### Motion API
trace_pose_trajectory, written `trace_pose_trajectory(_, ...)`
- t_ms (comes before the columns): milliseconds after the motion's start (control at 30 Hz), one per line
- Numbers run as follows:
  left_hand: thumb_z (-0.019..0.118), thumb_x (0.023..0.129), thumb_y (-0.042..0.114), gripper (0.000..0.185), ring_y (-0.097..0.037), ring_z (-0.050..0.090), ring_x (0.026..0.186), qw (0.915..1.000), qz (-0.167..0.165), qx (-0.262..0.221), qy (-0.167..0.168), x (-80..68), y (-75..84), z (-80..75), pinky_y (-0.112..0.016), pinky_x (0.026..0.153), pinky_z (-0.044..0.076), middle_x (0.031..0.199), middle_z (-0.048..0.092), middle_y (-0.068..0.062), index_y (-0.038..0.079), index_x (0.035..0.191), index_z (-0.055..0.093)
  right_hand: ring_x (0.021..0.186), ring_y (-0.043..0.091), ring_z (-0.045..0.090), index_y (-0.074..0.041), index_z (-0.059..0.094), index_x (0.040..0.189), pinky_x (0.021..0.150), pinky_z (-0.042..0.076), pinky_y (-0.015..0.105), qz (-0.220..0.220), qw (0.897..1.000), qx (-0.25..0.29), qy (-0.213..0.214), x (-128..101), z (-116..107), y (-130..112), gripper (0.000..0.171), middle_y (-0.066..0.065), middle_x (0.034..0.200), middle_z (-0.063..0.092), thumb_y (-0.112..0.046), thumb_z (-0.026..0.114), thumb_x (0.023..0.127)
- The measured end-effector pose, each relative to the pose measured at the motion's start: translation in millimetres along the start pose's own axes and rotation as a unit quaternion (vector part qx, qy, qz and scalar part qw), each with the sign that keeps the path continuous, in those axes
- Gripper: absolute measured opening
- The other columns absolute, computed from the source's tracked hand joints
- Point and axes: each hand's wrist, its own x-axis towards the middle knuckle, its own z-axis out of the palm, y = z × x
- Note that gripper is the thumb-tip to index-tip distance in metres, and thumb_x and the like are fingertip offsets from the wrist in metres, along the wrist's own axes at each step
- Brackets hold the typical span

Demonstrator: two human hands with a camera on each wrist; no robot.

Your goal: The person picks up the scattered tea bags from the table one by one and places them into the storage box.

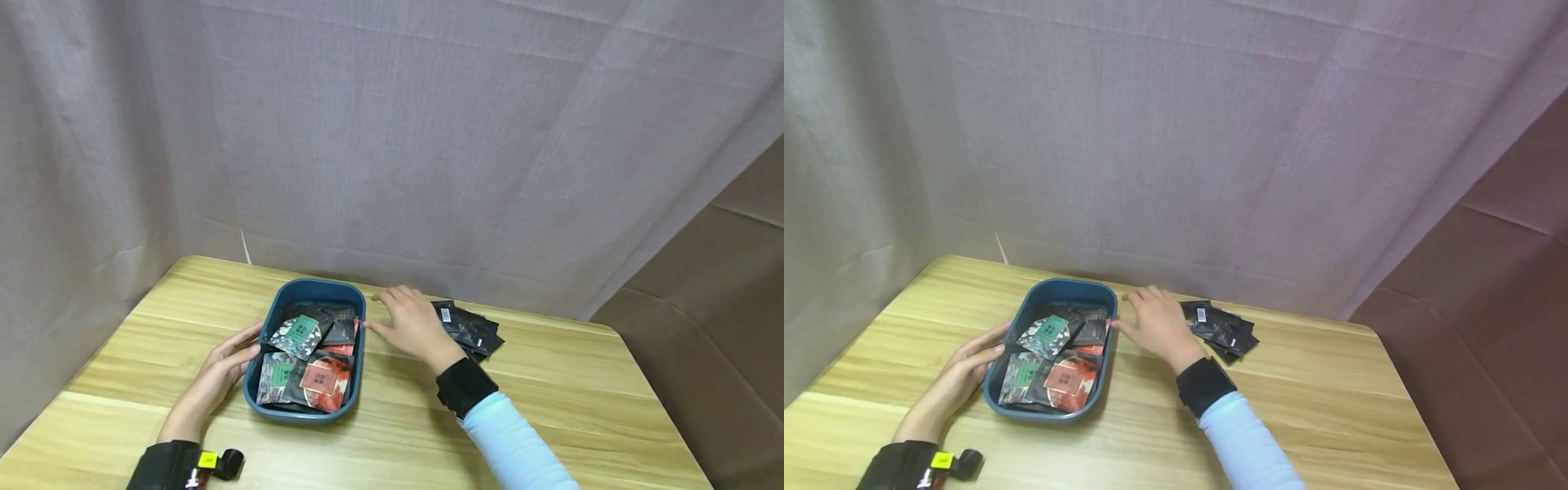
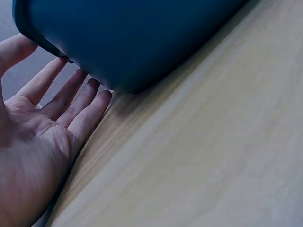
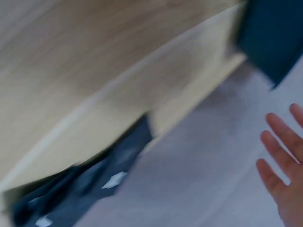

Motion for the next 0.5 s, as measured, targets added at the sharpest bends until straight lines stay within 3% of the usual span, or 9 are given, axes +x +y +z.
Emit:
trace_pose_trajectory(233, 0.051, 0.101, 0.008, 0.059, -0.002, 0.055, 0.114, 0.9999, 0.002, 0.007, 0.008, -3.1, 1.1, -3.9, -0.021, 0.091, 0.049, 0.134, 0.049, -0.001, -0.014, 0.149, 0.026, 0.121, 0.029, 0.054, -0.013, 0.062, 0.13, 0.105, 0.041, 0.046, 0.029, 0.997, 0.023, -0.064, -13.4, 13.0, 48.5, 0.052, 0.008, 0.127, 0.061, -0.044, 0.071, 0.09)
trace_pose_trajectory(367, 0.051, 0.101, 0.008, 0.058, -0.002, 0.055, 0.115, 0.9999, 0.007, 0.007, 0.007, -3.5, 1.8, -5.4, -0.021, 0.092, 0.049, 0.133, 0.05, 0.002, -0.014, 0.149, 0.027, 0.129, 0.033, 0.048, -0.01, 0.057, 0.137, 0.109, 0.036, 0.048, 0.059, 0.991, 0.031, -0.12, -18.7, 17.6, 67.6, 0.06, 0.013, 0.138, 0.055, -0.042, 0.073, 0.089)
trace_pose_trajectory(500, 0.051, 0.101, 0.008, 0.058, -0.003, 0.055, 0.115, 0.9999, 0.008, 0.008, 0.011, -4.1, 2.0, -5.8, -0.021, 0.092, 0.049, 0.133, 0.05, 0.001, -0.013, 0.149, 0.027, 0.135, 0.037, 0.042, -0.005, 0.05, 0.144, 0.112, 0.031, 0.051, 0.085, 0.985, 0.029, -0.149, -22.3, 23.3, 82.0, 0.07, 0.018, 0.144, 0.048, -0.045, 0.071, 0.09)
